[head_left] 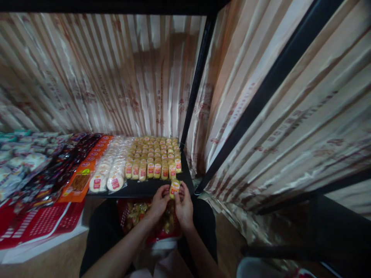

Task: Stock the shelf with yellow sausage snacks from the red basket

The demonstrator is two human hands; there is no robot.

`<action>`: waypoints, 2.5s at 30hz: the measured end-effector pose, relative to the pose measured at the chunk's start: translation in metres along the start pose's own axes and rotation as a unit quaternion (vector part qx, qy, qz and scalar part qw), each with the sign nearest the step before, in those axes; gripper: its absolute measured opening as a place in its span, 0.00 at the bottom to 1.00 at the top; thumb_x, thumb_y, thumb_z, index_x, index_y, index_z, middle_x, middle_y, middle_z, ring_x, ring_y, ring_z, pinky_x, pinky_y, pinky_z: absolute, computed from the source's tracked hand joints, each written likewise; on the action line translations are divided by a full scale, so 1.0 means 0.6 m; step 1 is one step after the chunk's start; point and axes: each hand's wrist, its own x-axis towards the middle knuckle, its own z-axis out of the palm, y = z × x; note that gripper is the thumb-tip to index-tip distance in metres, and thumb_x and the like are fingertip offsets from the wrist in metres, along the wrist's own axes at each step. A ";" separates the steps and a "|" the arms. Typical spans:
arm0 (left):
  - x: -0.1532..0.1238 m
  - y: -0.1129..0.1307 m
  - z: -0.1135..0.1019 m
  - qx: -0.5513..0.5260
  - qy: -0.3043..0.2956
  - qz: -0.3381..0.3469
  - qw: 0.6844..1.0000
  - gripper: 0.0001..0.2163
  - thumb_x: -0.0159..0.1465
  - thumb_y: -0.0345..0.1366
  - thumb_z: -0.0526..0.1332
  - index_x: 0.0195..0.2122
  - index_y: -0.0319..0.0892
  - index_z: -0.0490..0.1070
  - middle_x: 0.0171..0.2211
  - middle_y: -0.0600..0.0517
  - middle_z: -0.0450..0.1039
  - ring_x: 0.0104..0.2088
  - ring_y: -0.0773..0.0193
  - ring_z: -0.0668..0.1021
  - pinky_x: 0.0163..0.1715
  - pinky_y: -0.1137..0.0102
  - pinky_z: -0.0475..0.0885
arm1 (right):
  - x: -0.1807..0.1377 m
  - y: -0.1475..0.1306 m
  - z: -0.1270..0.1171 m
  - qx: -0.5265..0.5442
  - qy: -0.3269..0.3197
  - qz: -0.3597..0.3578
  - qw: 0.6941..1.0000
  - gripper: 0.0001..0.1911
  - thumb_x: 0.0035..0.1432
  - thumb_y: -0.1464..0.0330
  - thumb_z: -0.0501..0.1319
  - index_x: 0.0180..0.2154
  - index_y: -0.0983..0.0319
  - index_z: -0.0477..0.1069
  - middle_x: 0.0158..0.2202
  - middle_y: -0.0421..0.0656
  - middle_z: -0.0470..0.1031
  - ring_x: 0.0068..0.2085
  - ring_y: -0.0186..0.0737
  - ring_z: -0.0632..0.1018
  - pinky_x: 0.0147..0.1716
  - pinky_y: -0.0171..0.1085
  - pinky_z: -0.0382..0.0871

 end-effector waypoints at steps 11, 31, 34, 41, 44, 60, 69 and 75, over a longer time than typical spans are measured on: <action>0.056 -0.001 0.057 0.197 0.000 0.051 0.979 0.19 0.55 0.28 0.54 0.49 0.38 0.69 0.52 0.45 0.68 0.53 0.60 0.69 0.56 0.67 0.59 | 0.096 0.024 0.014 -0.145 0.094 -0.069 0.982 0.27 0.60 0.60 0.43 0.56 0.67 0.58 0.51 0.55 0.67 0.50 0.46 0.70 0.50 0.46 0.63; 0.085 -0.010 0.052 0.263 0.018 0.022 0.964 0.17 0.58 0.27 0.52 0.46 0.37 0.71 0.51 0.45 0.70 0.53 0.61 0.70 0.57 0.68 0.59 | 0.165 0.050 0.035 -0.227 0.072 -0.130 0.963 0.25 0.59 0.69 0.42 0.57 0.68 0.57 0.49 0.54 0.68 0.51 0.47 0.67 0.50 0.47 0.61; 0.086 -0.010 0.052 0.256 0.024 0.016 0.966 0.16 0.57 0.27 0.52 0.45 0.39 0.72 0.51 0.46 0.71 0.53 0.62 0.70 0.57 0.68 0.58 | 0.166 0.057 0.037 -0.204 0.066 -0.117 0.970 0.24 0.59 0.67 0.43 0.54 0.70 0.58 0.49 0.55 0.68 0.50 0.46 0.69 0.49 0.46 0.62; 0.087 -0.011 0.050 0.237 0.022 0.025 0.971 0.16 0.56 0.26 0.53 0.42 0.41 0.73 0.50 0.48 0.71 0.52 0.60 0.70 0.57 0.65 0.60 | 0.137 0.058 0.032 -0.232 0.077 -0.099 0.965 0.18 0.58 0.63 0.46 0.44 0.66 0.65 0.39 0.51 0.71 0.42 0.47 0.71 0.44 0.44 0.65; 0.087 -0.012 0.050 0.231 0.029 0.026 0.972 0.15 0.55 0.26 0.53 0.41 0.42 0.74 0.48 0.48 0.72 0.51 0.60 0.71 0.56 0.64 0.61 | 0.129 0.059 0.032 -0.239 0.079 -0.108 0.962 0.19 0.59 0.63 0.47 0.47 0.66 0.64 0.42 0.52 0.71 0.45 0.47 0.71 0.45 0.44 0.65; 0.092 -0.014 0.043 0.219 0.026 0.021 0.975 0.15 0.56 0.28 0.53 0.42 0.41 0.73 0.47 0.47 0.73 0.49 0.60 0.73 0.52 0.64 0.64 | 0.133 0.076 0.037 -0.272 0.066 -0.164 0.946 0.26 0.61 0.64 0.45 0.58 0.66 0.59 0.55 0.53 0.65 0.55 0.48 0.65 0.51 0.48 0.62; 0.097 -0.022 0.043 0.204 0.029 0.011 0.978 0.15 0.56 0.28 0.53 0.41 0.42 0.74 0.46 0.49 0.73 0.50 0.61 0.72 0.51 0.66 0.66 | 0.135 0.085 0.046 -0.260 0.050 -0.139 0.954 0.28 0.60 0.65 0.44 0.61 0.67 0.53 0.55 0.52 0.66 0.59 0.46 0.61 0.51 0.46 0.64; 0.099 -0.021 0.042 0.205 0.035 0.016 0.978 0.14 0.56 0.28 0.53 0.41 0.42 0.74 0.47 0.48 0.73 0.49 0.61 0.72 0.52 0.66 0.65 | 0.140 0.091 0.053 -0.264 0.042 -0.141 0.953 0.28 0.59 0.66 0.44 0.60 0.69 0.54 0.57 0.51 0.63 0.63 0.45 0.53 0.56 0.47 0.59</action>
